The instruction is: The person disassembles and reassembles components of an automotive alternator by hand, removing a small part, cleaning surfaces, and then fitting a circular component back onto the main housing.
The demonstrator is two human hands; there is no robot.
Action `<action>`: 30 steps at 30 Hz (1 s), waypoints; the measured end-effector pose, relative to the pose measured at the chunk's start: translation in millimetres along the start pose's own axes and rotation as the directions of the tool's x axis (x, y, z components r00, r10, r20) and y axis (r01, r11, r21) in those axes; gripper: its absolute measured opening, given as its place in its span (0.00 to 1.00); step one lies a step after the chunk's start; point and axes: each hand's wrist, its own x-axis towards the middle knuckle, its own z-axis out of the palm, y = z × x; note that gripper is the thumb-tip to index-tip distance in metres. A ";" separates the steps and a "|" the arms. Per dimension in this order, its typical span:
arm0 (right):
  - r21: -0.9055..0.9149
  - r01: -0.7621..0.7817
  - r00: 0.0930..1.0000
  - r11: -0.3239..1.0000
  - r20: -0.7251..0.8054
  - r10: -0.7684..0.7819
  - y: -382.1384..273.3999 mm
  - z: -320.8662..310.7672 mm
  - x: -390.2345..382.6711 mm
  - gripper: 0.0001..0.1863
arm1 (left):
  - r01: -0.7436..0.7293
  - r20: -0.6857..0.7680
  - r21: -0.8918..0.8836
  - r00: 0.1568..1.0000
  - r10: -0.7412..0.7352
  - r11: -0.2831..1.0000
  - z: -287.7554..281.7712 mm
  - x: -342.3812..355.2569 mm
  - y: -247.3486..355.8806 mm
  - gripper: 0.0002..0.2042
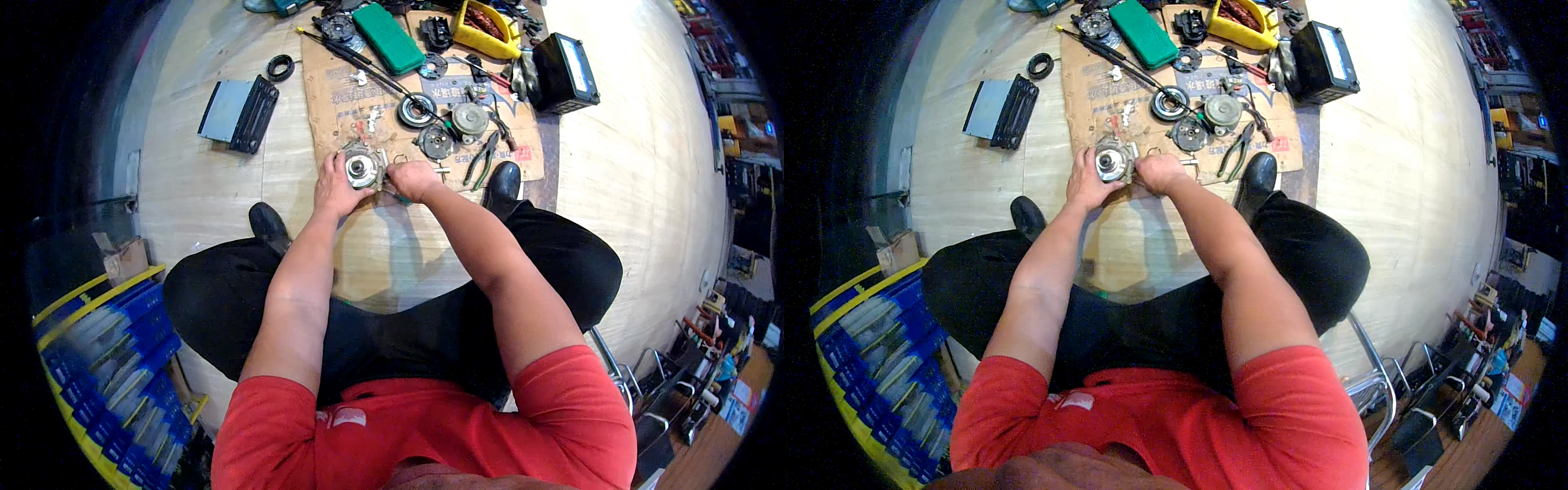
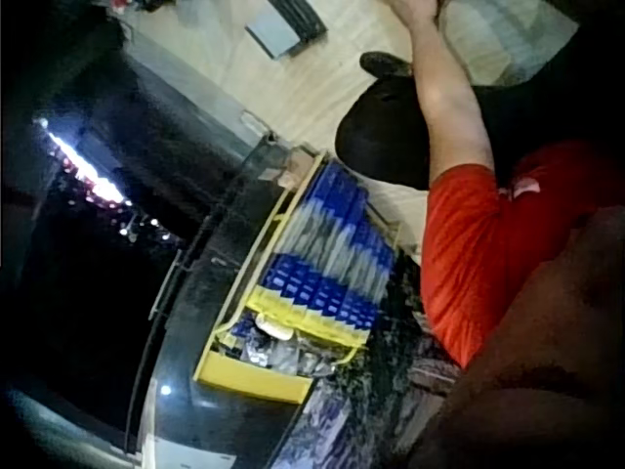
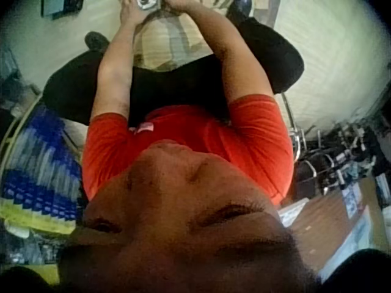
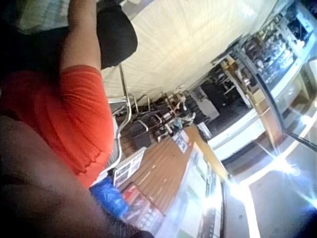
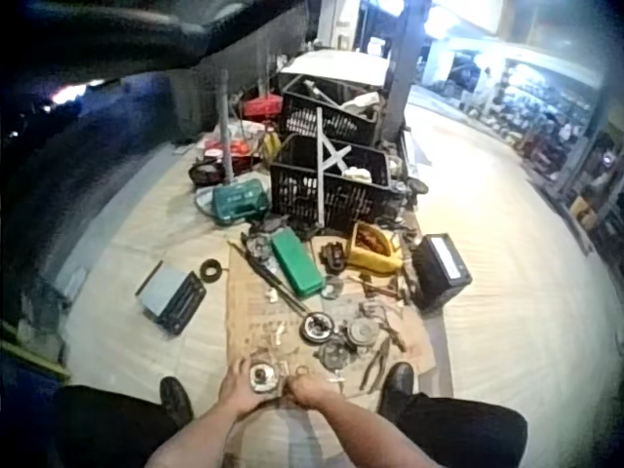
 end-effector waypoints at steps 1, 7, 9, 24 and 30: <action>0.023 -0.006 1.000 1.000 -0.016 0.007 -1.5 -0.3 -3.4 0.12 | 0.010 0.010 0.009 1.000 -0.010 1.000 -0.6 0.5 0.6 0.50; 0.121 -0.125 0.985 0.985 -0.101 0.137 -7.6 22.1 -1.8 0.11 | -0.045 -0.013 0.060 0.999 0.046 0.997 5.0 1.9 -5.5 0.47; 0.141 -0.162 0.979 0.977 -0.103 0.177 -10.0 27.3 -0.9 0.11 | -0.042 -0.009 0.063 0.999 0.043 0.997 4.8 2.3 -6.9 0.47; 0.254 -0.303 0.937 0.919 -0.097 0.336 -26.1 28.0 -4.6 0.15 | -0.004 0.021 0.100 1.000 0.002 0.995 -3.2 0.5 3.0 0.47; 0.286 -0.239 0.960 0.928 -0.070 0.269 -16.8 22.2 -2.3 0.18 | 0.011 0.013 0.022 1.000 -0.011 1.000 -1.7 1.2 -1.5 0.48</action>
